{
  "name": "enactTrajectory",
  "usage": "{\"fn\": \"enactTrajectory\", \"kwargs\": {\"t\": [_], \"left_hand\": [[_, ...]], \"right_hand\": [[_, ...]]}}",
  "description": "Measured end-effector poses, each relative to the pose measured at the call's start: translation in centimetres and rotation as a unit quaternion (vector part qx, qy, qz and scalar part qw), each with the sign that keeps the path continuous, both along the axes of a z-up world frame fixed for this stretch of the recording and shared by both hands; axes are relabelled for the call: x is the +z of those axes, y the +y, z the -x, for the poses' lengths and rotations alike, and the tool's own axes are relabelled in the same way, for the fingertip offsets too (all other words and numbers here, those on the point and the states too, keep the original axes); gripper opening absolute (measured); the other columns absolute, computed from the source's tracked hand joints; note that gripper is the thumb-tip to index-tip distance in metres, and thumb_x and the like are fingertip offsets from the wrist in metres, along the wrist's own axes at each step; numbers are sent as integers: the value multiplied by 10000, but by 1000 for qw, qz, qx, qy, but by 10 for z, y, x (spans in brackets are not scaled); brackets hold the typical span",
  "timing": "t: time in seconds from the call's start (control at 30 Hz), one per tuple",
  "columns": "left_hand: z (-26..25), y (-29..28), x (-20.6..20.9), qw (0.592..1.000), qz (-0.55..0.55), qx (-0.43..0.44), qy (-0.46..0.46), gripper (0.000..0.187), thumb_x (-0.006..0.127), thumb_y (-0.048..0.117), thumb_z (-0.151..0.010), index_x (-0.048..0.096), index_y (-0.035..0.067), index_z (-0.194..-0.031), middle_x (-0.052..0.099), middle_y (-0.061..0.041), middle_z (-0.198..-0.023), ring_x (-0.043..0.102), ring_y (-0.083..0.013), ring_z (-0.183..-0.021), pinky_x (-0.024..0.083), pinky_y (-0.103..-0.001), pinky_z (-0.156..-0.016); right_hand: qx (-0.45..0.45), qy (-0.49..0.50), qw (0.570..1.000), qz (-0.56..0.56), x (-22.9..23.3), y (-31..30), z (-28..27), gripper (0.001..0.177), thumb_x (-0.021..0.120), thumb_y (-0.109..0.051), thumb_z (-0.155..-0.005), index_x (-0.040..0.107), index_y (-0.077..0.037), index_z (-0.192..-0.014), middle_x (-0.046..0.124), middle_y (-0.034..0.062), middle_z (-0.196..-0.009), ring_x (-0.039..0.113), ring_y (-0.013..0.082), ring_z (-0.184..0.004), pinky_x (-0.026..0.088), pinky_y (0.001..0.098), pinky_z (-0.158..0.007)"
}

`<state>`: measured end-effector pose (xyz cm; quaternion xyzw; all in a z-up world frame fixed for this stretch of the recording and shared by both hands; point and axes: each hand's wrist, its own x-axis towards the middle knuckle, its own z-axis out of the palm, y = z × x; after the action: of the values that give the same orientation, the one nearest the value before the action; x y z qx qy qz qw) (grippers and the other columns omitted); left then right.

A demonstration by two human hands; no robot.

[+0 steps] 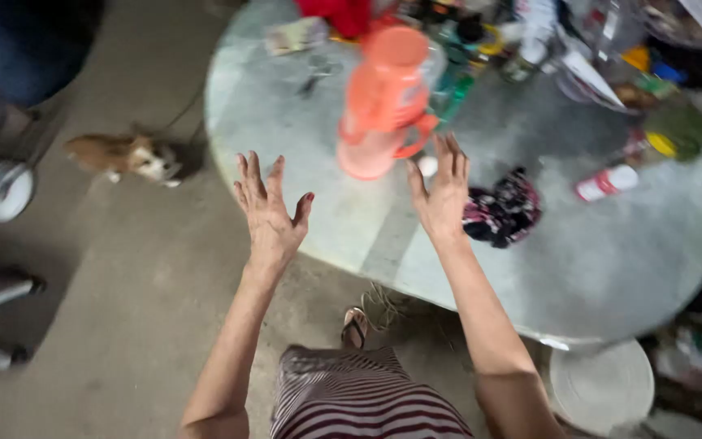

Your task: Organizing various items on a table and wiping it with a cloth.

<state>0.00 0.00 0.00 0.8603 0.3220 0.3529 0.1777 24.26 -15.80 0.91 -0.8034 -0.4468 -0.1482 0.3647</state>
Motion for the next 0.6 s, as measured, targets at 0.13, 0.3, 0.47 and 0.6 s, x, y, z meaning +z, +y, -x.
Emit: {"fn": "enactTrajectory", "kwargs": {"t": [0.13, 0.3, 0.47, 0.6], "left_hand": [[-69, 2, -8, 997, 33, -75, 10, 874, 839, 253, -896, 325, 132, -1593, 208, -293, -1663, 122, -498, -1577, 195, -715, -1204], [-133, 23, -46, 987, 75, -144, -16, 1107, 912, 258, -830, 162, 31, -1611, 291, -291, -1634, 220, -492, -1552, 261, -563, -1280], [-154, 26, -52, 952, 229, -183, -87, 1196, 882, 212, -844, 19, -38, -1634, 339, -288, -1641, 419, -416, -1507, 378, -462, -1234], [-167, 48, -86, 959, 207, -177, -80, 1247, 959, 158, -732, 78, -48, -1589, 375, -317, -1533, 462, -451, -1379, 392, -513, -1148]], "right_hand": [[-21, 43, 997, -55, -32, 16, -48, 676, 742, -311, -1012, 430, 45, -1495, 494, 268, -1494, 496, 448, -1376, 423, 501, -1161], [66, 401, 913, -18, -38, 50, -71, 537, 541, -451, -1047, 558, -69, -1425, 736, 164, -1172, 728, 266, -1098, 556, 361, -998], [65, 430, 897, -84, -44, 57, -65, 444, 620, -342, -1030, 593, -60, -1373, 720, 106, -1152, 705, 222, -1064, 556, 351, -936], [122, 506, 837, -168, -27, 67, -68, 513, 654, -197, -948, 575, -52, -1434, 619, 36, -995, 613, 130, -868, 541, 313, -796]]}}
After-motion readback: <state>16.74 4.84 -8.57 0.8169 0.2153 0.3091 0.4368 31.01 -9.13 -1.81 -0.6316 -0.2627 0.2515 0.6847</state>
